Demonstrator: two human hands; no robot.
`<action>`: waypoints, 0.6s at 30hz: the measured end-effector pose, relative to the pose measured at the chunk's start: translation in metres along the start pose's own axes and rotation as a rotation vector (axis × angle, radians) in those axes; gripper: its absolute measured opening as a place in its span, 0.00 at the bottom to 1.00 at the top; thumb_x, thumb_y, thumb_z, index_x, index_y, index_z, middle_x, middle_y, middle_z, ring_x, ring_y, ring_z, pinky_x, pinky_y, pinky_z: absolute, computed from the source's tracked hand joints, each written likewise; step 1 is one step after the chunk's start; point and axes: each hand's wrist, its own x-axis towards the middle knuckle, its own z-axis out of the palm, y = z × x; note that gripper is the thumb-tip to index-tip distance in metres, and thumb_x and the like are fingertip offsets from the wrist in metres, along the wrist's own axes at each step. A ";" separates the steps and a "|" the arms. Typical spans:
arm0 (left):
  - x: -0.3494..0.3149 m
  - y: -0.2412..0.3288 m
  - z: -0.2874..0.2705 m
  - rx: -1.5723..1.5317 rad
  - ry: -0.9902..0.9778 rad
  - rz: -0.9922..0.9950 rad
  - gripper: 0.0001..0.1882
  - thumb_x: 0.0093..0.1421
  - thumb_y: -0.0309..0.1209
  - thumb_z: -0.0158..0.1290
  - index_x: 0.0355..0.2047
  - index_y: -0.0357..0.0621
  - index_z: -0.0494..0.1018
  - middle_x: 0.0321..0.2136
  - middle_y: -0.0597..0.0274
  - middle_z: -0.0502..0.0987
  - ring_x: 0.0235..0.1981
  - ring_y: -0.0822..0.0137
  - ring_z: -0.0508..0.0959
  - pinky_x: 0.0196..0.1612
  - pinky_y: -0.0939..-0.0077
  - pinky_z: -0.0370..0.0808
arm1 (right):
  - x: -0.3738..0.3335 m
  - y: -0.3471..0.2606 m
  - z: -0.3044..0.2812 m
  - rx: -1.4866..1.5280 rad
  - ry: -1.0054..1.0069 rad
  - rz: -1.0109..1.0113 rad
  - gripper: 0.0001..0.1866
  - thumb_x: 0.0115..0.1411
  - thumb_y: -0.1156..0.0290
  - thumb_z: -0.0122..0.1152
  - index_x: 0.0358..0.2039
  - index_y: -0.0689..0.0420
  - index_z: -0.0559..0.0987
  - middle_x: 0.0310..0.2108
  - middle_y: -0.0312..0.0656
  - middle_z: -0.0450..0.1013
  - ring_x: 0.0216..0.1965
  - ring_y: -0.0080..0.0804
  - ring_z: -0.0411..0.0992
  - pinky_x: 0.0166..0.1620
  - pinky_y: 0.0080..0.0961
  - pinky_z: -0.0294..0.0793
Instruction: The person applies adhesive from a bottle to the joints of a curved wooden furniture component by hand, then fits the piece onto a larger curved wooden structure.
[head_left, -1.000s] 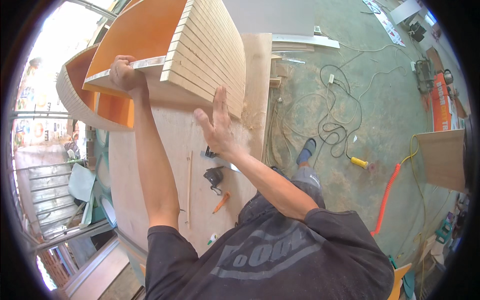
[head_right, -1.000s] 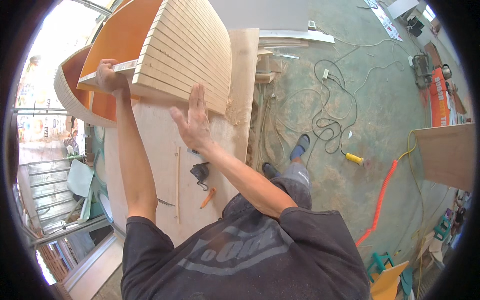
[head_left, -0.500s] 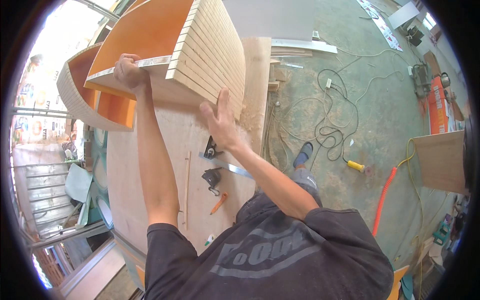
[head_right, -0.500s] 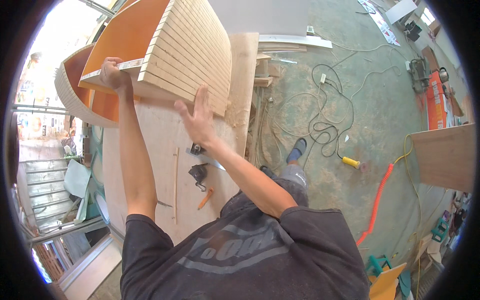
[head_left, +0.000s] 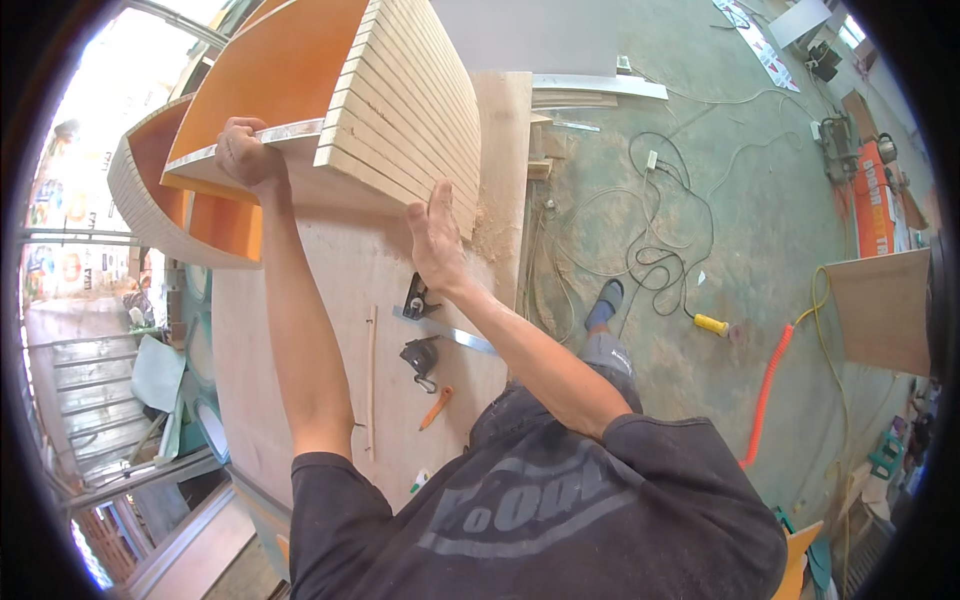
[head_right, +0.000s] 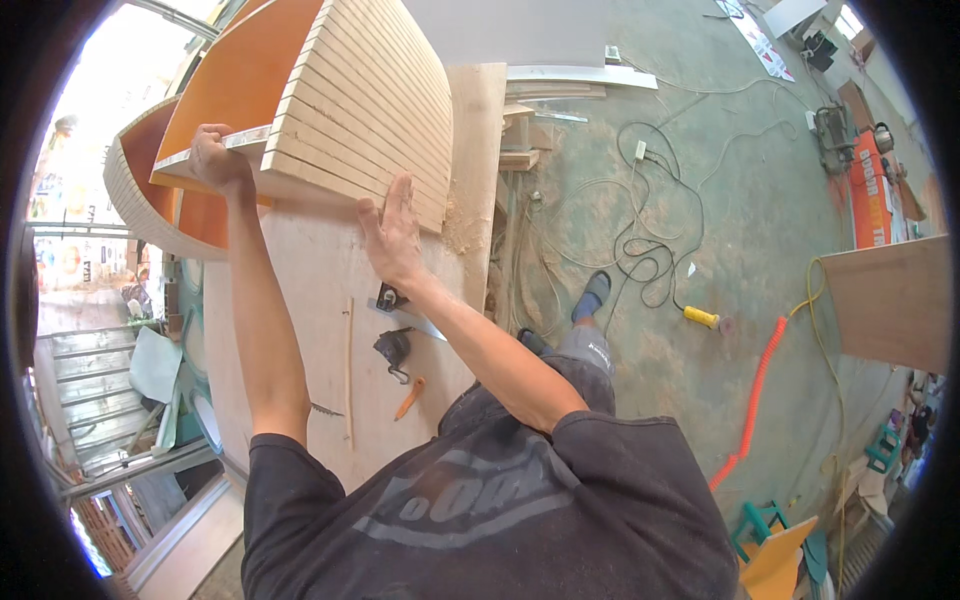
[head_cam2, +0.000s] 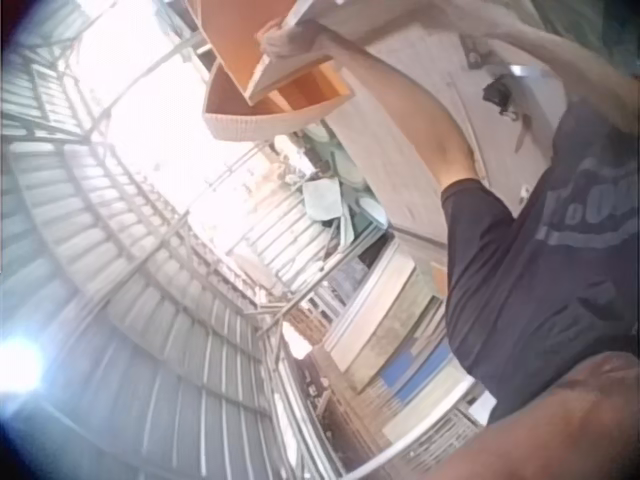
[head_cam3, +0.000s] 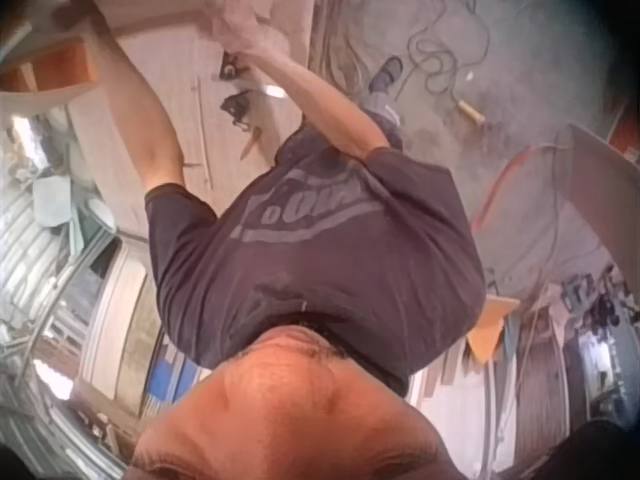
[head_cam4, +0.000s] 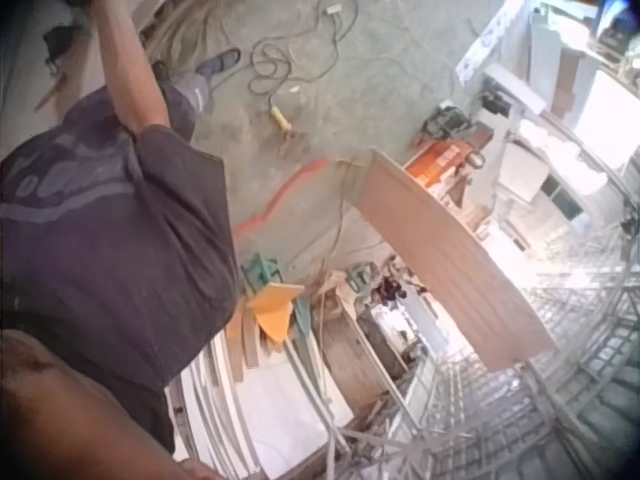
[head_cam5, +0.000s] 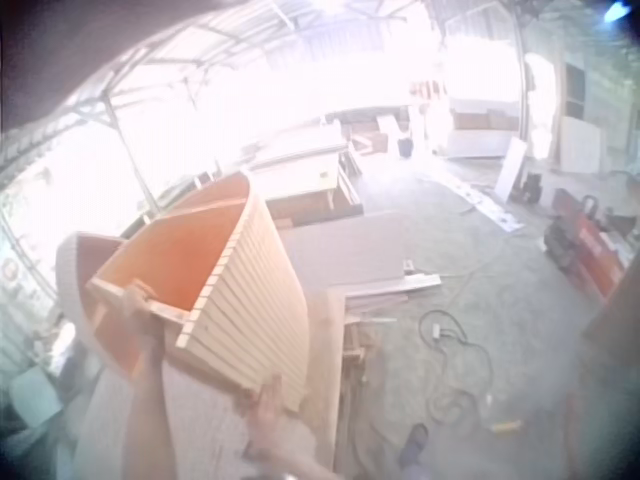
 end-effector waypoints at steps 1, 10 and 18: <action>-0.001 -0.004 -0.001 -0.042 0.001 -0.039 0.09 0.47 0.19 0.50 0.13 0.44 0.69 0.20 0.61 0.78 0.21 0.61 0.74 0.25 0.65 0.69 | -0.001 -0.006 0.003 0.028 -0.001 0.048 0.63 0.66 0.25 0.33 0.72 0.76 0.34 0.76 0.68 0.27 0.77 0.59 0.24 0.77 0.44 0.26; 0.001 -0.001 -0.007 -0.007 -0.021 -0.010 0.09 0.48 0.19 0.49 0.14 0.45 0.69 0.20 0.62 0.77 0.22 0.60 0.74 0.26 0.65 0.69 | 0.010 -0.044 0.005 -0.017 -0.037 -0.048 0.61 0.68 0.27 0.36 0.72 0.75 0.32 0.76 0.68 0.27 0.78 0.57 0.25 0.77 0.45 0.28; 0.000 0.001 -0.009 -0.033 -0.051 -0.117 0.11 0.50 0.26 0.44 0.13 0.41 0.70 0.19 0.61 0.77 0.26 0.60 0.73 0.32 0.66 0.70 | -0.004 -0.059 0.004 0.001 -0.077 -0.072 0.60 0.68 0.28 0.37 0.73 0.74 0.33 0.76 0.68 0.27 0.78 0.57 0.25 0.76 0.48 0.29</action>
